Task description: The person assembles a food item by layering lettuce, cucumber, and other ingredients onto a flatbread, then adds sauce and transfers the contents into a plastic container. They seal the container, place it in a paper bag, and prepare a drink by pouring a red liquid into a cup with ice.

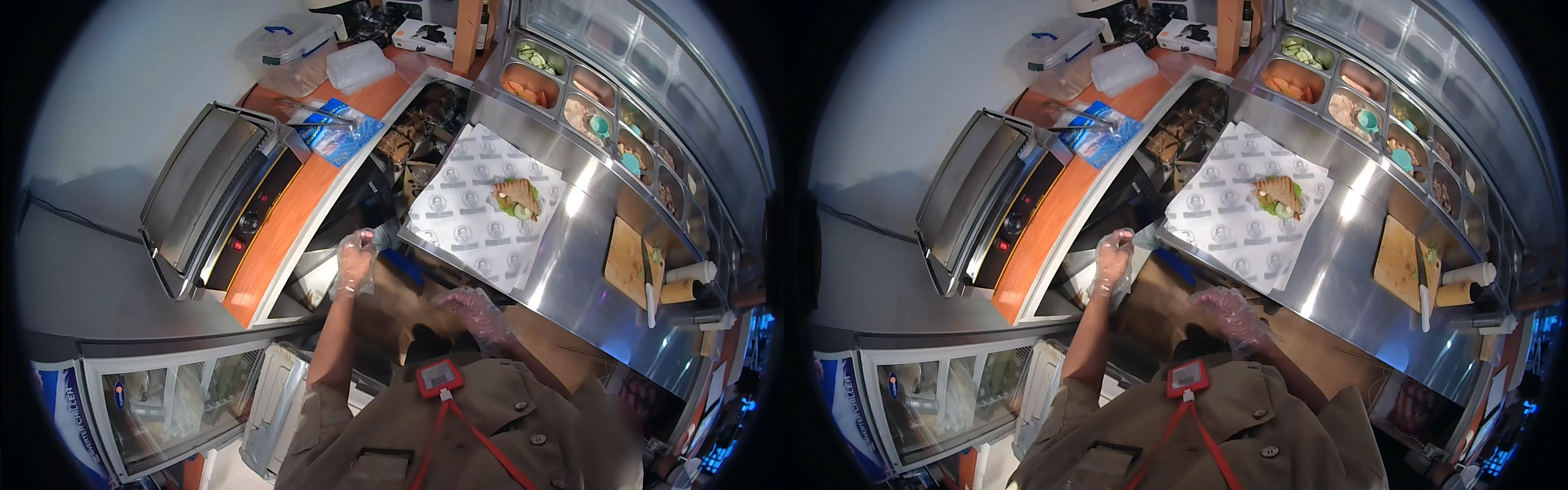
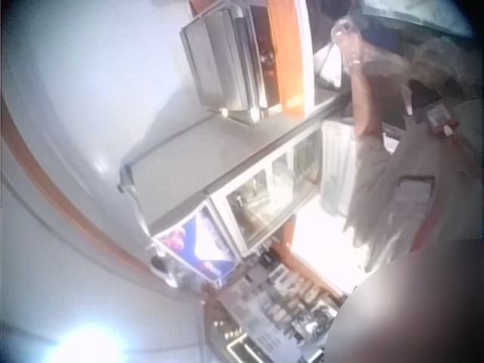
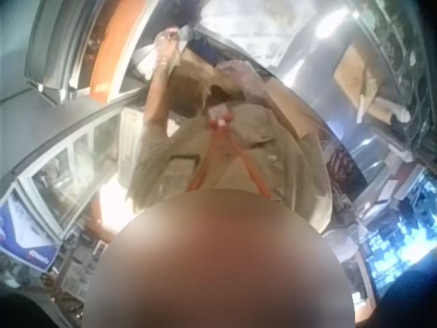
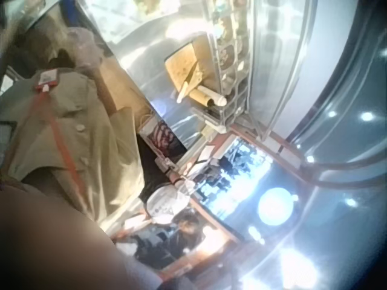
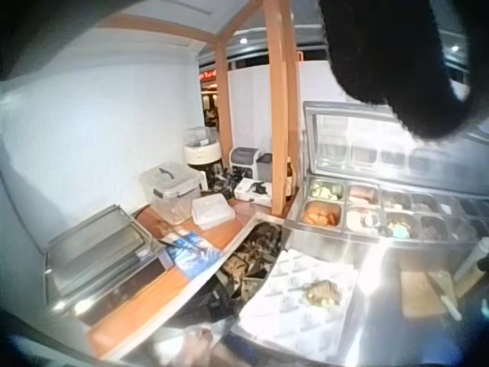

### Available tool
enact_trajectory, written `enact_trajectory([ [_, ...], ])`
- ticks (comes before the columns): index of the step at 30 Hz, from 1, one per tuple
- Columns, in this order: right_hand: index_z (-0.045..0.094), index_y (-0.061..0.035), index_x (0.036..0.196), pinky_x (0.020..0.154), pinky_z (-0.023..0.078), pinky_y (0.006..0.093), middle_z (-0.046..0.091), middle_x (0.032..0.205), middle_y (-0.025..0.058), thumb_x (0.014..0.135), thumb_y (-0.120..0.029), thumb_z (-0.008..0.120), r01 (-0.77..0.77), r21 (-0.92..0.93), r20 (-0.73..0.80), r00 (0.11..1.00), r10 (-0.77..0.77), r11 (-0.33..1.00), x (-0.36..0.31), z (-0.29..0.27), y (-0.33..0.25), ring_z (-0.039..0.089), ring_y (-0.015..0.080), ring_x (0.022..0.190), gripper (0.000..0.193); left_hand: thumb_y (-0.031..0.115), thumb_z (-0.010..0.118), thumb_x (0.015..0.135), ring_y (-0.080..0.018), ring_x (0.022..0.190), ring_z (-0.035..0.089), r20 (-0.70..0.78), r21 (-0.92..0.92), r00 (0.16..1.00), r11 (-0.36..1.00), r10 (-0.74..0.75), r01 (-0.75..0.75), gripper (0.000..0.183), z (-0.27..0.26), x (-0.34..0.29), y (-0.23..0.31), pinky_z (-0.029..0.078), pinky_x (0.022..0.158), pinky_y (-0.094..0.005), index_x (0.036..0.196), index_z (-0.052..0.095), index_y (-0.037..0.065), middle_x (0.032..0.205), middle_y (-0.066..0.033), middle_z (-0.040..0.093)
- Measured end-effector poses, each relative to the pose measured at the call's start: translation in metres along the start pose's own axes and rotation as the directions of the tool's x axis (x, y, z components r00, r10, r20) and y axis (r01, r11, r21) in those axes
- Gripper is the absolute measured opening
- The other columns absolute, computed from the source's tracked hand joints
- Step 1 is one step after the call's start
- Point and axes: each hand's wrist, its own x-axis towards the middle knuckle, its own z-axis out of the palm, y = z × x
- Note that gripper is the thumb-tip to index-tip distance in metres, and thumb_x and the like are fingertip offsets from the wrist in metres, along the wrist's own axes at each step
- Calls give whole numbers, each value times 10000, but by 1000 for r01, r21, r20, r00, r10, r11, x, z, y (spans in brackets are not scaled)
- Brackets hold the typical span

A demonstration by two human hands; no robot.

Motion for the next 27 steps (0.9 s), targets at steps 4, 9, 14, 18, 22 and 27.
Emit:
enact_trajectory([
  [4, 690, -38, 1126, 923, 522, 364, 697, 1151, 139, 977, -72, 512, -156, -216, 160, 968, 192, 964, -2, 7, 9, 673, 253, 1043, 234, 180, 711, 784, -388, 1000, 659, -10, 484, 977, 856, 213, -182, 444, -1, 54, 20, 521, 892, -463, 1193, 649, 19, 1058, -203, 685],
  [9, 710, -57, 1117, 910, 530, 370, 711, 1106, 143, 935, -36, 551, -315, -140, 184, 923, 337, 939, -11, 25, 39, 680, 283, 1024, 243, 249, 706, 801, -391, 1079, 626, 95, 658, 991, 741, 91, -131, 620, 19, 100, 20, 493, 942, -489, 1333, 552, -30, 1153, -250, 646],
  [14, 714, -73, 1122, 929, 529, 351, 735, 1096, 131, 990, -123, 561, -405, -226, 191, 873, 448, 886, -26, 20, 74, 688, 245, 1071, 208, 215, 720, 798, -394, 987, 636, 174, 692, 966, 674, 190, -257, 837, 30, 116, -3, 515, 856, -514, 1501, 333, -24, 1126, -245, 627],
  [18, 697, -102, 1147, 943, 513, 383, 721, 1108, 108, 984, -160, 522, -422, -341, 105, 871, 480, 840, -29, -16, 76, 671, 249, 1085, 245, 168, 681, 795, -436, 1033, 602, 264, 710, 952, 635, 158, -302, 848, 35, 129, -4, 491, 906, -522, 1520, 298, -47, 1148, -282, 611],
  [22, 678, -91, 1179, 966, 494, 398, 711, 1109, 115, 913, -141, 516, -533, -242, 84, 821, 565, 811, -35, -47, 79, 648, 266, 1088, 315, 132, 585, 833, -446, 1115, 574, 211, 739, 976, 645, 54, -195, 766, 41, 133, 0, 461, 983, -514, 1542, 314, 29, 1218, -290, 578],
  [27, 638, -73, 1206, 987, 460, 381, 676, 1139, 121, 935, -210, 489, -643, 41, 96, 764, 638, 765, -54, -51, 117, 612, 228, 1073, 339, 100, 501, 837, -460, 1130, 570, 153, 744, 978, 634, 144, -210, 697, 52, 133, -10, 453, 994, -532, 1512, 352, 1, 1255, -300, 575],
])
